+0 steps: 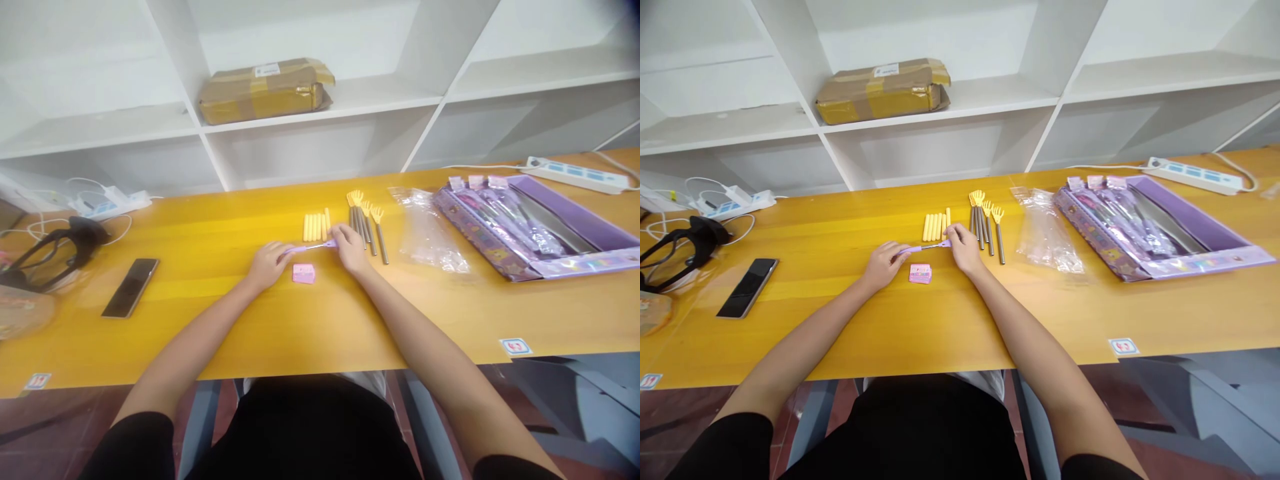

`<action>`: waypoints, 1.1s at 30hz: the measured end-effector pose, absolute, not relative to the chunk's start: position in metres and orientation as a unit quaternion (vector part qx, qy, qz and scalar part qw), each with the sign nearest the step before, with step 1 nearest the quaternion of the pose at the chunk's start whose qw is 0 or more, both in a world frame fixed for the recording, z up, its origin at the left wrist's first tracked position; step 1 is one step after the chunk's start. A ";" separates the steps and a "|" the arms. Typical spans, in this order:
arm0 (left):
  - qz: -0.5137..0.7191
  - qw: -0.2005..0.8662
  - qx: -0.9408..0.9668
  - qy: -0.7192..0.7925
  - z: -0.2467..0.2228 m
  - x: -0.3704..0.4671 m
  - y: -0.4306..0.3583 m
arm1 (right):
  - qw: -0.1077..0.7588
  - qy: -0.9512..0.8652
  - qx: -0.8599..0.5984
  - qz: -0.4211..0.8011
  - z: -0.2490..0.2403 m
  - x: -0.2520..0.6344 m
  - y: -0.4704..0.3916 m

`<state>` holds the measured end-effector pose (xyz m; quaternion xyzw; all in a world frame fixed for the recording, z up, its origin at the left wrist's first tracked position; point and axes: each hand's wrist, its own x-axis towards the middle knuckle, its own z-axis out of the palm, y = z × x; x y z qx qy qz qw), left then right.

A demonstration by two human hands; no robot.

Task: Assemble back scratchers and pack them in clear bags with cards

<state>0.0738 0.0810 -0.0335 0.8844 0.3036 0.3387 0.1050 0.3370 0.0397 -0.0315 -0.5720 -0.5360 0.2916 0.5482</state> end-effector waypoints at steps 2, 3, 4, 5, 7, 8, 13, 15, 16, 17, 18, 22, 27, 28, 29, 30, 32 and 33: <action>0.333 0.075 0.892 0.297 -0.033 0.074 0.080 | 0.527 -0.566 -0.579 0.260 -0.030 0.337 0.037; 0.328 0.051 0.896 0.294 -0.032 0.074 0.079 | 0.513 -0.578 -0.583 0.249 -0.029 0.337 0.036; 0.322 0.023 0.900 0.293 -0.031 0.074 0.078 | 0.500 -0.589 -0.587 0.242 -0.029 0.337 0.034; 0.313 -0.005 0.904 0.290 -0.030 0.074 0.077 | 0.487 -0.598 -0.591 0.236 -0.029 0.337 0.033; 0.289 -0.047 0.913 0.285 -0.028 0.074 0.074 | 0.463 -0.618 -0.594 0.227 -0.028 0.338 0.031; 0.272 -0.060 0.918 0.281 -0.027 0.075 0.073 | 0.451 -0.629 -0.592 0.224 -0.026 0.339 0.030; 0.193 -0.085 0.939 0.272 -0.008 0.075 0.077 | 0.352 -0.724 -0.569 0.170 -0.007 0.342 0.023; 0.188 -0.081 0.938 0.280 0.008 0.072 0.079 | 0.281 -0.768 -0.570 0.079 0.007 0.339 0.018; 0.192 -0.079 0.936 0.284 0.018 0.069 0.079 | 0.246 -0.787 -0.566 0.024 0.016 0.337 0.016; 0.198 -0.082 0.934 0.286 0.029 0.065 0.077 | 0.218 -0.802 -0.556 -0.028 0.025 0.335 0.012; 0.205 -0.090 0.932 0.285 0.041 0.061 0.074 | 0.193 -0.816 -0.539 -0.075 0.035 0.332 0.008; 0.214 -0.152 0.931 0.255 0.084 0.049 0.045 | 0.149 -0.844 -0.477 -0.195 0.069 0.322 -0.015; 0.225 -0.214 0.923 0.226 0.109 0.041 0.010 | 0.179 -0.840 -0.447 -0.250 0.091 0.313 -0.039; 0.235 -0.216 0.921 0.226 0.111 0.035 0.008 | 0.186 -0.837 -0.447 -0.255 0.093 0.317 -0.041; 0.248 -0.216 0.917 0.228 0.113 0.026 0.008 | 0.192 -0.833 -0.449 -0.259 0.093 0.324 -0.044; 0.264 -0.214 0.912 0.231 0.115 0.013 0.009 | 0.199 -0.829 -0.452 -0.262 0.093 0.338 -0.046; 0.300 -0.216 0.898 0.238 0.121 -0.024 0.015 | 0.223 -0.814 -0.460 -0.276 0.089 0.381 -0.053; 0.309 -0.220 0.893 0.242 0.123 -0.046 0.017 | 0.243 -0.804 -0.460 -0.288 0.086 0.409 -0.058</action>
